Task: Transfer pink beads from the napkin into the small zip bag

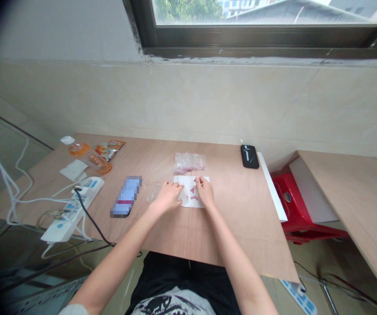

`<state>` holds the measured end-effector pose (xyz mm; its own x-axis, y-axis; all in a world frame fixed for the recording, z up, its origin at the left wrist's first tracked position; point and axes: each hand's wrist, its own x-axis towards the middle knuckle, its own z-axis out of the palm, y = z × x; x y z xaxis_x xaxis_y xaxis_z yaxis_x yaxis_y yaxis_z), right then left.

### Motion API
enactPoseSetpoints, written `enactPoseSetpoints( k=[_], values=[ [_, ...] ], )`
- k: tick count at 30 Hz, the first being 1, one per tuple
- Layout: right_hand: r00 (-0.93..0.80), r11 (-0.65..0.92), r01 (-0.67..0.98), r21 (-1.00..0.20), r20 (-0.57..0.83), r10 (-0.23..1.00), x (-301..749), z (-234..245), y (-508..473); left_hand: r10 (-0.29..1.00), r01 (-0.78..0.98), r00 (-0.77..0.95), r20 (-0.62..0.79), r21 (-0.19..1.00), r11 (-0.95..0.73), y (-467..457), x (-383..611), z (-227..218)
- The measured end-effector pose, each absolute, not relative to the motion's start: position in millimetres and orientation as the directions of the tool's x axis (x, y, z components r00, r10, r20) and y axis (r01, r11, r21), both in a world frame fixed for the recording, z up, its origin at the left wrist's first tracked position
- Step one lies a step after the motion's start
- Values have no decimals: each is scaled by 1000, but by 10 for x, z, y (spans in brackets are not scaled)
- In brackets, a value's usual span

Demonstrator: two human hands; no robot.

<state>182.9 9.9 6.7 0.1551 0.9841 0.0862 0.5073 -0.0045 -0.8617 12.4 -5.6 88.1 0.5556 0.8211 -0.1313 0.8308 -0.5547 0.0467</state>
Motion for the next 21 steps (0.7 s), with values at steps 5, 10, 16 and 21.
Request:
enactPoseSetpoints(
  k=[5, 10, 16, 21],
  values=[
    [163, 13, 511, -860, 112, 980, 1812, 20, 30, 801, 812, 579, -156, 18, -583, 71, 251, 941],
    [126, 37, 531, -847, 122, 985, 1797, 83, -18, 762, 771, 626, -169, -18, -637, 177, 402, 956],
    [62, 62, 579, -813, 120, 991, 1831, 167, -68, 760, 765, 624, -181, -55, -642, 209, 409, 920],
    [7, 80, 598, -798, 105, 994, 1836, 188, -111, 781, 784, 603, -162, -62, -618, 203, 388, 950]
  ],
)
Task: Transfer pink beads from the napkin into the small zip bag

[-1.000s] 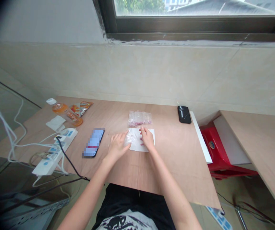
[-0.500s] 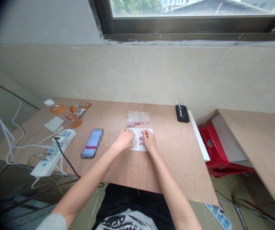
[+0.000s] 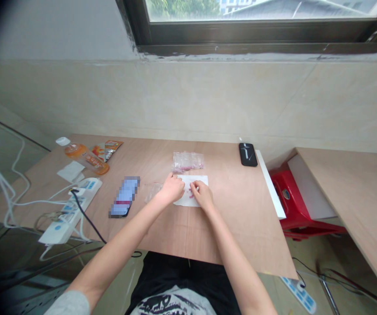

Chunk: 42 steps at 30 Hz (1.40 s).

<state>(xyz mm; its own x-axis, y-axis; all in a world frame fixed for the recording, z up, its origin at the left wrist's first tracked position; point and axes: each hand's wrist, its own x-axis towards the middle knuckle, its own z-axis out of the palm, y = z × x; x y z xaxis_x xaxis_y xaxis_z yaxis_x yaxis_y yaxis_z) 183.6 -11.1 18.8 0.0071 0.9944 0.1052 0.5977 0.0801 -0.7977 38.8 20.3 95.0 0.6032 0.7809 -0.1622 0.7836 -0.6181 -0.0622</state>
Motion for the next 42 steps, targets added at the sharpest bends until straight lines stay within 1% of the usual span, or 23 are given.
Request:
enactPoseSetpoints(
  k=[6, 10, 15, 20, 25, 28, 30, 31, 33, 35, 37, 39, 42],
  values=[
    [-64, 141, 569, -810, 128, 990, 1827, 227, -179, 806, 807, 577, -134, -59, -588, 208, 381, 1029],
    [-93, 171, 586, -792, 143, 985, 1816, 196, -177, 808, 811, 575, -124, -44, -584, 191, 388, 1031],
    [-100, 166, 589, -791, 133, 986, 1832, 141, -161, 797, 802, 593, -114, -6, -597, 167, 392, 1026],
    [-86, 126, 586, -801, 93, 992, 1875, 153, -170, 783, 789, 613, -108, 45, -612, 163, 398, 1031],
    [-104, 140, 588, -797, 97, 990, 1911, 178, -179, 794, 800, 600, -96, 80, -595, 175, 398, 1028],
    [-75, 117, 556, -823, 90, 993, 1958, 180, -182, 814, 816, 577, -66, 103, -569, 160, 308, 1041],
    [-26, 91, 541, -836, 91, 996, 2010, 174, -175, 844, 838, 536, -12, 129, -531, 130, 173, 1034],
    [0, 83, 540, -837, 99, 995, 2040, 170, -167, 869, 855, 493, 39, 161, -492, 107, 84, 1017],
    [51, 72, 544, -836, 118, 992, 2103, 159, -136, 917, 896, 377, 127, 200, -396, 44, -124, 944],
    [97, 56, 549, -834, 130, 987, 2158, 148, -85, 952, 940, 248, 178, 196, -281, -44, -334, 818],
    [134, 38, 562, -826, 136, 982, 2200, 141, -17, 975, 969, 128, 183, 187, -163, -152, -503, 656],
    [148, 31, 581, -813, 143, 979, 2226, 140, 60, 988, 985, 50, 147, 157, -73, -264, -602, 498],
    [142, 35, 616, -787, 155, 978, 2248, 149, 176, 985, 991, -23, 173, 133, 0, -376, -620, 338]
  ],
)
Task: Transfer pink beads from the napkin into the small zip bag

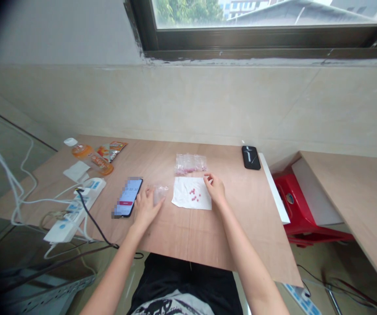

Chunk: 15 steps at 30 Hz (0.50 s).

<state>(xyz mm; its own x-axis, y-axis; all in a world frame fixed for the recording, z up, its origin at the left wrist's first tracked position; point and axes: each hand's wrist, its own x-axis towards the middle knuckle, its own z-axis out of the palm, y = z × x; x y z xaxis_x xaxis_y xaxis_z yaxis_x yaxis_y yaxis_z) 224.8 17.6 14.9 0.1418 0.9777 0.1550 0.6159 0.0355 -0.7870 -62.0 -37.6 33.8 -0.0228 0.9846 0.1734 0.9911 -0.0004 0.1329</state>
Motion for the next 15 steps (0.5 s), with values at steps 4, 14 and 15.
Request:
enactPoseSetpoints(
  k=[4, 14, 15],
  values=[
    [129, 42, 686, -726, 177, 976, 2272, 172, 338, 972, 984, 35, 231, 164, -74, -349, -542, 241],
    [42, 17, 926, -378, 148, 988, 2492, 253, 1005, 975, 967, 222, 0, 126, -220, -204, -506, -53],
    [33, 10, 944, -330, 123, 992, 2507, 266, 1074, 976, 968, 219, 3, 126, -218, -203, -505, -56]
  ],
)
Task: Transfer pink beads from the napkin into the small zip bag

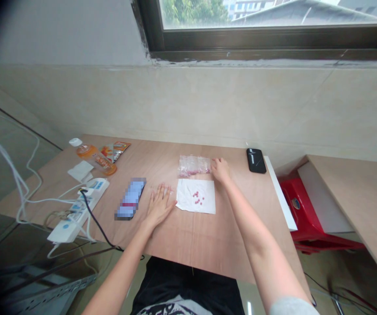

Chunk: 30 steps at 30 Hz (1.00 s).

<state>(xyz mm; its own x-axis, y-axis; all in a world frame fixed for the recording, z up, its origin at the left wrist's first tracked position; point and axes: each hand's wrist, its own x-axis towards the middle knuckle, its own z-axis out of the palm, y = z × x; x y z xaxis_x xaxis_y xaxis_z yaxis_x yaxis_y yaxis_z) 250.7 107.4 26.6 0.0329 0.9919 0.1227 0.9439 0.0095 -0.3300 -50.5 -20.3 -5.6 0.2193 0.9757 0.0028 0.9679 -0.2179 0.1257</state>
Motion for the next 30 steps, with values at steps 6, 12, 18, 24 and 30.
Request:
enactPoseSetpoints(
  k=[6, 12, 18, 24, 30],
  values=[
    [-25, 20, 986, -165, -31, 999, 2449, 338, 1411, 986, 977, 158, 56, 134, -164, -209, -456, -81],
    [-85, 74, 989, -126, -84, 993, 2337, 332, 1596, 991, 986, 43, 128, 152, -63, -219, -375, -125],
    [-92, 81, 989, -121, -86, 992, 2300, 281, 1583, 978, 982, 24, 207, 177, -62, -242, -375, -133],
    [-51, 52, 988, -147, 9, 999, 2286, 336, 1498, 964, 980, 16, 265, 188, -68, -255, -379, -90],
    [-41, 72, 942, -328, 101, 994, 2432, 595, 1308, 963, 977, -15, 269, 210, -43, -269, -392, -71]
  ],
)
